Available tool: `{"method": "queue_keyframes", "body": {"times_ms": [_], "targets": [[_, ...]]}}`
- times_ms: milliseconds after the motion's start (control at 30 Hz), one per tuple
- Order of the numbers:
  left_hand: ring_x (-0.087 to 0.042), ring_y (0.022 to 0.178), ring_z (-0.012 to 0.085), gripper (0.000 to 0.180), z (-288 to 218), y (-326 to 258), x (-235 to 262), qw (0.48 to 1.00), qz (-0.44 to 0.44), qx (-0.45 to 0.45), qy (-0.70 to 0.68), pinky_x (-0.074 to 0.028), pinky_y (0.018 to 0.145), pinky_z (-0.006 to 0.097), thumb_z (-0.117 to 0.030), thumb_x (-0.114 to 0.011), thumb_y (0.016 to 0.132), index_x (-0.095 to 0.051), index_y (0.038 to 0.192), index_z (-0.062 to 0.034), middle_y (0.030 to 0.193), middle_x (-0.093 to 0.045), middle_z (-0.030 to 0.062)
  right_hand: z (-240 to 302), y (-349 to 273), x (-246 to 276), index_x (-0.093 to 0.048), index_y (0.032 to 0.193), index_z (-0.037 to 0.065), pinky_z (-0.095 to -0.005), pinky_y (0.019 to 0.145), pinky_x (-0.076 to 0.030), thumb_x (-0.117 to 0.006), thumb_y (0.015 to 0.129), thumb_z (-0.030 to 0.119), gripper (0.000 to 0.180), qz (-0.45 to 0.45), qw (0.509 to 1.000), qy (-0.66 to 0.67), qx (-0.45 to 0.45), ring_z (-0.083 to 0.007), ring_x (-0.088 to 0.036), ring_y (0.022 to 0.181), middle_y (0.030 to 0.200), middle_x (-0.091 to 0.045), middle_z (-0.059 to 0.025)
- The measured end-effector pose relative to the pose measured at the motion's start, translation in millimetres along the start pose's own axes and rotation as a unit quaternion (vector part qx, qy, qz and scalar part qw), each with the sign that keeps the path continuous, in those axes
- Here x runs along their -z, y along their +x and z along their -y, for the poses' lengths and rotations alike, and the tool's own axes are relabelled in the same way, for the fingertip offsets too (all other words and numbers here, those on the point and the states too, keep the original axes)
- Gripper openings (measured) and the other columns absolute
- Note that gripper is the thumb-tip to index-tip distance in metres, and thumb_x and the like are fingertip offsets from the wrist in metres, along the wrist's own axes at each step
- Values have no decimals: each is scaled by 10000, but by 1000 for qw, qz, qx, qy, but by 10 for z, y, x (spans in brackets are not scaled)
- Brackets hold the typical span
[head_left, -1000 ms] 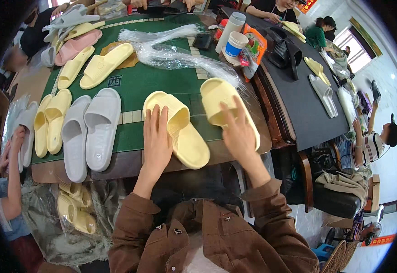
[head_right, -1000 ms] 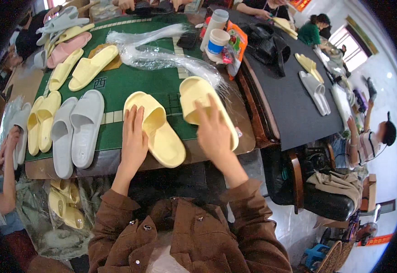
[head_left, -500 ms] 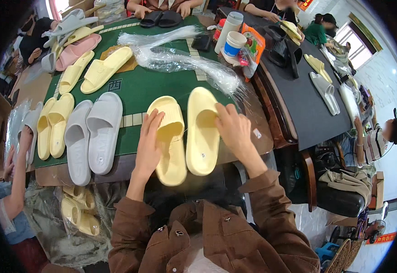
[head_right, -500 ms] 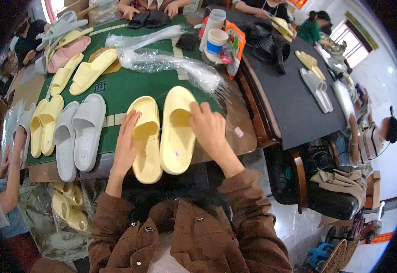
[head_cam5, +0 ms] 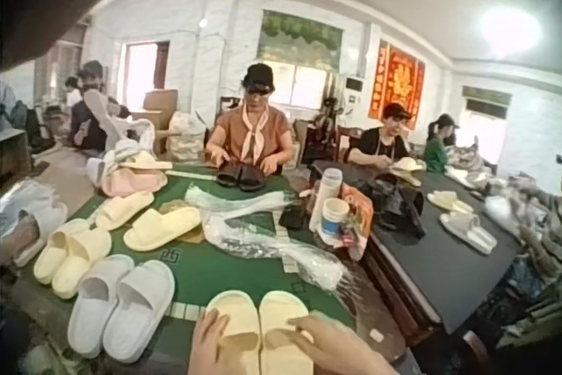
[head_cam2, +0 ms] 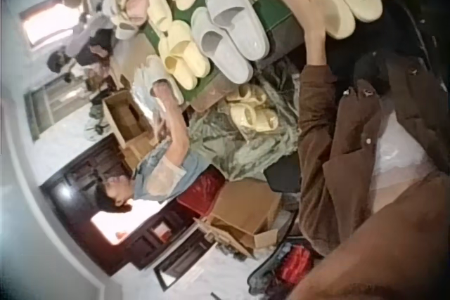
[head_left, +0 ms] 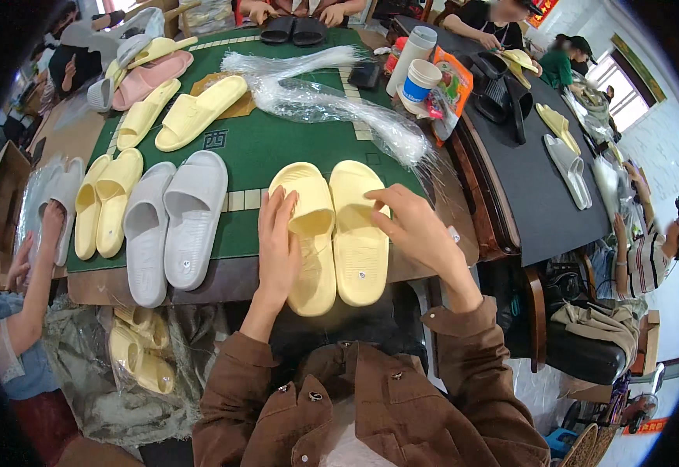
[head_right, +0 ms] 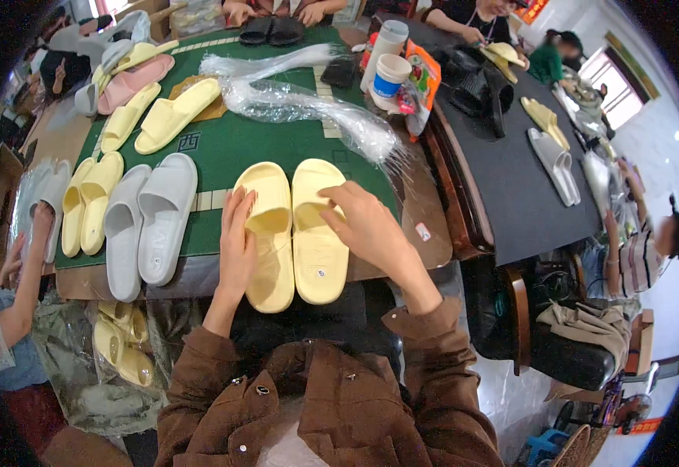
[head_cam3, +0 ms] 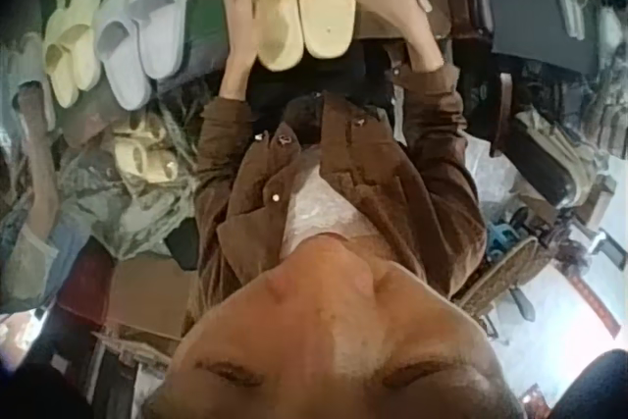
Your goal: The person assembles slipper pairs by inserting small metal fasteners into the toe area of the footwear. They handle multiple pairs of yellow, white, and black slippers, picking up a fastener, pressing it into the slipper, and then moving the completed pair aside.
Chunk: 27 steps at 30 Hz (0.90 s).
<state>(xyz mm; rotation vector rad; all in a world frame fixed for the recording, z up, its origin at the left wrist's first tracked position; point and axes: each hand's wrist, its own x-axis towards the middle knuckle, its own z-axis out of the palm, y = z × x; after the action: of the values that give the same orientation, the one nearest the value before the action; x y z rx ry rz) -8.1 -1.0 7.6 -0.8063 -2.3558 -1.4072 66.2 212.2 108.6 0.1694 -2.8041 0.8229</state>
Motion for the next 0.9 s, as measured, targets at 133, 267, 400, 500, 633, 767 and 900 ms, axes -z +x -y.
{"method": "queue_keyframes", "body": {"times_ms": [133,267,400,500,633,767,900], "targets": [[-467,1226,313,414,-379,32,235,995,10,-55,-77,-347,1052,396,-43,-484,904,-472,1316,-9,1302,-504,152,615,89,276,-581,1125,-18,-282,790,-497,-507,912,-21,226,149,906,379,-120,-124,-614,936,1019,-620,-86],[-537,969,154,353,-781,-40,270,889,125,70,-436,-420,892,295,-102,-435,984,-439,1315,19,1042,-562,88,723,143,171,-584,1131,-34,-295,904,-492,-493,898,-66,252,63,846,527,36,-180,-605,1066,1176,-590,-145],[-525,762,108,319,-884,-60,334,822,155,108,-537,-434,768,258,-47,-417,986,-445,1299,8,792,-527,30,621,195,254,-609,1021,-38,-331,993,-472,-512,913,-54,146,-27,851,524,-2,-238,-585,1146,1244,-569,-193],[-539,734,123,333,-832,-85,417,820,188,157,-517,-475,780,318,-80,-455,987,-432,1299,34,756,-511,33,388,49,191,-626,998,-32,-326,980,-478,-532,936,1,117,-106,843,527,-38,-234,-589,1139,1236,-574,-197],[-571,754,117,310,-750,-172,557,834,313,178,-418,-475,779,308,-67,-524,947,-510,1247,6,792,-592,38,114,-157,175,-585,1052,13,-236,788,-528,-486,980,61,132,-200,793,572,-60,-208,-627,1029,1119,-613,-133],[-610,758,229,179,-802,-231,765,968,224,-89,-69,-469,775,308,-61,-632,844,-667,1019,-45,807,-650,87,-198,-346,297,-557,1069,66,-187,561,-412,-503,987,108,107,-324,721,610,-57,-96,-572,742,911,-597,-42],[-618,821,292,159,-892,-298,839,985,114,-96,82,-500,709,367,-14,-656,741,-657,900,-24,869,-634,109,-204,-483,336,-497,1111,66,-176,529,-376,-537,962,77,154,-369,765,520,-93,-68,-519,646,898,-626,-71]]}}
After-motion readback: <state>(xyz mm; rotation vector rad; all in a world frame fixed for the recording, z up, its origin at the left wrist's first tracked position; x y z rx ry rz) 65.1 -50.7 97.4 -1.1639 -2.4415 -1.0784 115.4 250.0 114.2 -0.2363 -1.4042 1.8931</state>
